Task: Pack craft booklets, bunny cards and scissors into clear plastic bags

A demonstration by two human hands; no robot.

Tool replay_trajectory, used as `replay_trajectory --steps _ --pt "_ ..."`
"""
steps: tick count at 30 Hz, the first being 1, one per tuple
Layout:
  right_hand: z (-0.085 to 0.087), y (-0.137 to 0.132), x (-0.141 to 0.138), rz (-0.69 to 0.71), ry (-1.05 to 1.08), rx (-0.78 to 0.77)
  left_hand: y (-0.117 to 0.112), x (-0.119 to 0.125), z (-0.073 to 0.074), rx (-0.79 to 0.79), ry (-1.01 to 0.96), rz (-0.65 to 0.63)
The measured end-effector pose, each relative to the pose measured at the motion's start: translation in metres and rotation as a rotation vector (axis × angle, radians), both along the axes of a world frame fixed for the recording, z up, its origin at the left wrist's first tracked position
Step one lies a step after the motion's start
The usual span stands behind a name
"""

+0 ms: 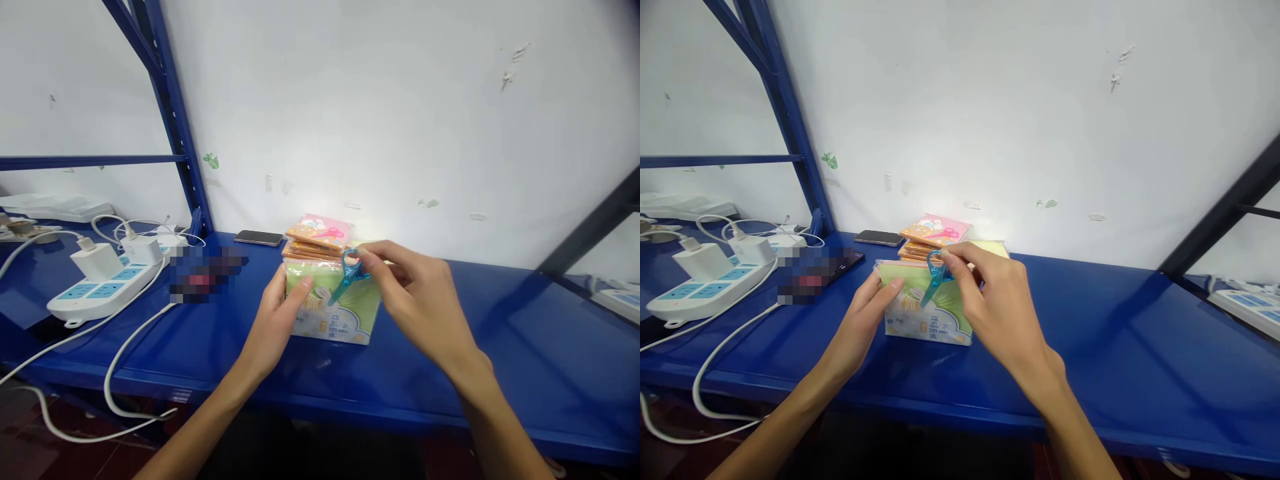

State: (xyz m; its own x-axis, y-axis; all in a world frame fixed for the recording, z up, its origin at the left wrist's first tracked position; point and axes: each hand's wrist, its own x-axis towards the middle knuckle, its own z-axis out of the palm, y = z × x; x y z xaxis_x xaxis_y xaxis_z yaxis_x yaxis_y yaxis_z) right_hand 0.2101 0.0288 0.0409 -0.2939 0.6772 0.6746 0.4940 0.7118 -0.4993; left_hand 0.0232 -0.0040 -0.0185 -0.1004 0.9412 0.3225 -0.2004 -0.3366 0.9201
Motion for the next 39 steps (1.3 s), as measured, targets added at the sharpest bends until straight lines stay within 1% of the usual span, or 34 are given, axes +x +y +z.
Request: replay_trajectory --steps 3,5,10,12,15,16,17,19,20,22,23,25,27,29,31,32,33,34,37,39 --pt "-0.004 0.000 -0.001 0.045 -0.129 0.014 0.000 0.000 -0.001 0.000 -0.022 -0.017" --pt "-0.007 -0.001 -0.001 0.027 -0.185 0.041 0.000 -0.001 -0.001 0.000 -0.010 -0.016" --pt "-0.010 -0.005 0.003 -0.057 -0.162 0.122 0.001 -0.003 -0.003 -0.030 0.060 0.031" --pt "-0.011 -0.005 0.007 -0.112 -0.131 0.161 0.002 -0.003 -0.004 -0.053 0.072 0.056" --pt "-0.014 0.001 0.020 -0.269 -0.128 0.208 0.002 -0.001 -0.004 -0.072 0.026 0.036" --pt "-0.016 0.004 0.025 -0.286 -0.139 0.191 0.002 -0.001 -0.003 -0.082 -0.006 0.008" --pt "-0.019 0.008 0.030 -0.270 -0.149 0.145 0.002 0.000 -0.002 -0.105 -0.042 -0.029" --pt "-0.026 0.015 0.041 -0.161 -0.156 -0.026 0.001 0.000 0.000 -0.184 -0.089 -0.118" --pt "-0.030 0.018 0.046 -0.099 -0.166 -0.125 0.002 -0.001 0.000 -0.228 -0.079 -0.160" --pt "-0.039 0.023 0.053 -0.009 -0.206 -0.283 0.002 -0.004 0.000 -0.297 0.022 -0.206" --pt "-0.043 0.024 0.056 0.025 -0.233 -0.330 0.002 -0.005 -0.001 -0.309 0.111 -0.210" --pt "-0.051 0.027 0.059 0.079 -0.290 -0.365 0.003 -0.007 -0.003 -0.298 0.352 -0.169" --pt "-0.057 0.029 0.060 0.098 -0.339 -0.349 0.002 -0.008 -0.005 -0.263 0.665 -0.082" --pt "-0.063 0.032 0.059 0.087 -0.405 -0.316 0.001 -0.006 -0.008 -0.222 0.978 0.073" --pt "-0.066 0.034 0.059 0.085 -0.466 -0.285 0.001 -0.003 -0.013 -0.171 1.181 0.248" --pt "-0.068 0.035 0.058 0.093 -0.489 -0.274 0.002 -0.002 -0.015 -0.131 1.230 0.299" --pt "-0.069 0.035 0.058 0.098 -0.502 -0.262 0.002 -0.001 -0.018 -0.088 1.254 0.311" --pt "-0.069 0.036 0.057 0.098 -0.510 -0.252 0.003 -0.001 -0.021 -0.047 1.264 0.281" --pt "-0.069 0.036 0.057 0.077 -0.516 -0.236 0.006 -0.002 -0.028 0.053 1.284 0.124" --pt "-0.068 0.036 0.057 0.073 -0.509 -0.244 0.007 -0.003 -0.030 0.097 1.315 0.085"
